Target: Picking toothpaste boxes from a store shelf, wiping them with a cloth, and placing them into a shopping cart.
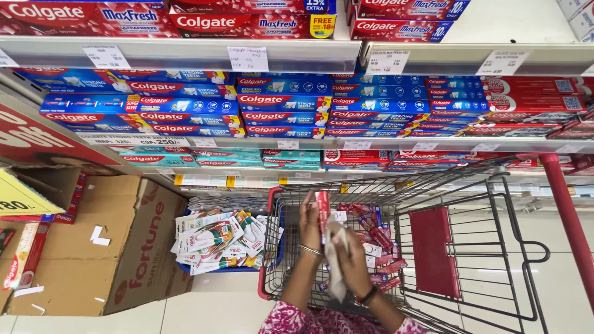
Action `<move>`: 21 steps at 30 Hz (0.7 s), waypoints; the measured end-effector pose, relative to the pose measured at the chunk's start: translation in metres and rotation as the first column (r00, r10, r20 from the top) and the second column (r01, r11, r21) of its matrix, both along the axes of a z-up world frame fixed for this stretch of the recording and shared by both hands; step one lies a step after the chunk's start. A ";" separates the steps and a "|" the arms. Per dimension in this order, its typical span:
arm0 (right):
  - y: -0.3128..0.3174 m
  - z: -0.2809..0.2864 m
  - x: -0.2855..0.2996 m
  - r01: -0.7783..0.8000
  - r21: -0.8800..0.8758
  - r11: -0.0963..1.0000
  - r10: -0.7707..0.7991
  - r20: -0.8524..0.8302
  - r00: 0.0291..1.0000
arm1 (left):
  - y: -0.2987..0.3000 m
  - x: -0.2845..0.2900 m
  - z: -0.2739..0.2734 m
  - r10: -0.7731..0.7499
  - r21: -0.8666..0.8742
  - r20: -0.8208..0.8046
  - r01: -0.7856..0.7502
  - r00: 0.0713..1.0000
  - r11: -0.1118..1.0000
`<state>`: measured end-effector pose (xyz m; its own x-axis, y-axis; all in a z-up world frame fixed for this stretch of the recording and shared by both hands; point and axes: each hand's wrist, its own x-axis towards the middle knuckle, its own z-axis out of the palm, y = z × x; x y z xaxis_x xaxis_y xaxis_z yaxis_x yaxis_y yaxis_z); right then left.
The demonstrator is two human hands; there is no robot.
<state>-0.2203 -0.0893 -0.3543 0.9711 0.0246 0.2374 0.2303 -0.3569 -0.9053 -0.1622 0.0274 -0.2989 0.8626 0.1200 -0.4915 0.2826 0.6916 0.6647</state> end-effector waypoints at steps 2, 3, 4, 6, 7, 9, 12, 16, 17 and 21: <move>-0.003 -0.005 0.008 0.030 0.006 1.000 -0.030 -0.030 0.999 | 0.000 -0.001 -0.033 -0.075 0.123 -0.031 0.079 0.997 0.989; -0.002 -0.008 0.009 0.066 0.015 0.998 -0.065 -0.061 0.996 | 0.002 -0.004 -0.050 -0.153 0.246 -0.073 0.167 0.986 0.955; -0.006 -0.006 0.024 0.066 0.019 0.998 -0.065 -0.068 0.996 | -0.005 -0.009 -0.070 -0.152 0.249 -0.080 0.168 0.985 0.954; -0.016 -0.002 0.057 0.249 0.043 0.968 -0.246 -0.066 0.967 | -0.022 -0.017 -0.110 -0.298 0.240 0.144 0.259 0.944 0.936; -0.015 0.005 0.061 0.252 0.045 0.967 -0.248 -0.067 0.966 | -0.028 -0.019 -0.113 -0.301 0.242 0.143 0.262 0.943 0.934; -0.013 0.019 0.068 0.320 0.083 0.944 -0.318 -0.029 0.947 | -0.037 -0.023 -0.119 -0.260 0.091 0.219 0.246 0.940 0.965; -0.008 -0.011 0.046 0.260 0.175 0.950 -0.254 -0.053 0.966 | -0.034 -0.014 -0.109 -0.137 0.103 0.252 0.114 0.958 0.988; 0.006 0.002 -0.003 0.121 0.072 0.990 -0.119 -0.034 0.992 | -0.008 -0.003 -0.054 -0.011 0.235 0.216 -0.041 0.976 0.971; 0.006 0.001 -0.004 0.096 0.111 0.989 -0.086 -0.094 0.992 | -0.006 0.000 -0.064 0.009 0.362 0.341 -0.140 0.940 0.922; -0.008 -0.008 0.032 0.235 0.194 0.952 -0.154 -0.361 0.920 | -0.017 -0.003 -0.088 -0.171 0.446 0.273 0.033 0.947 0.895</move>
<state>-0.1885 -0.0971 -0.3620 0.9736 -0.1883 -0.1289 -0.1561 -0.1372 -0.9782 -0.1650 0.0101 -0.3867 0.9781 0.1630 -0.1297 0.0770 0.2958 0.9521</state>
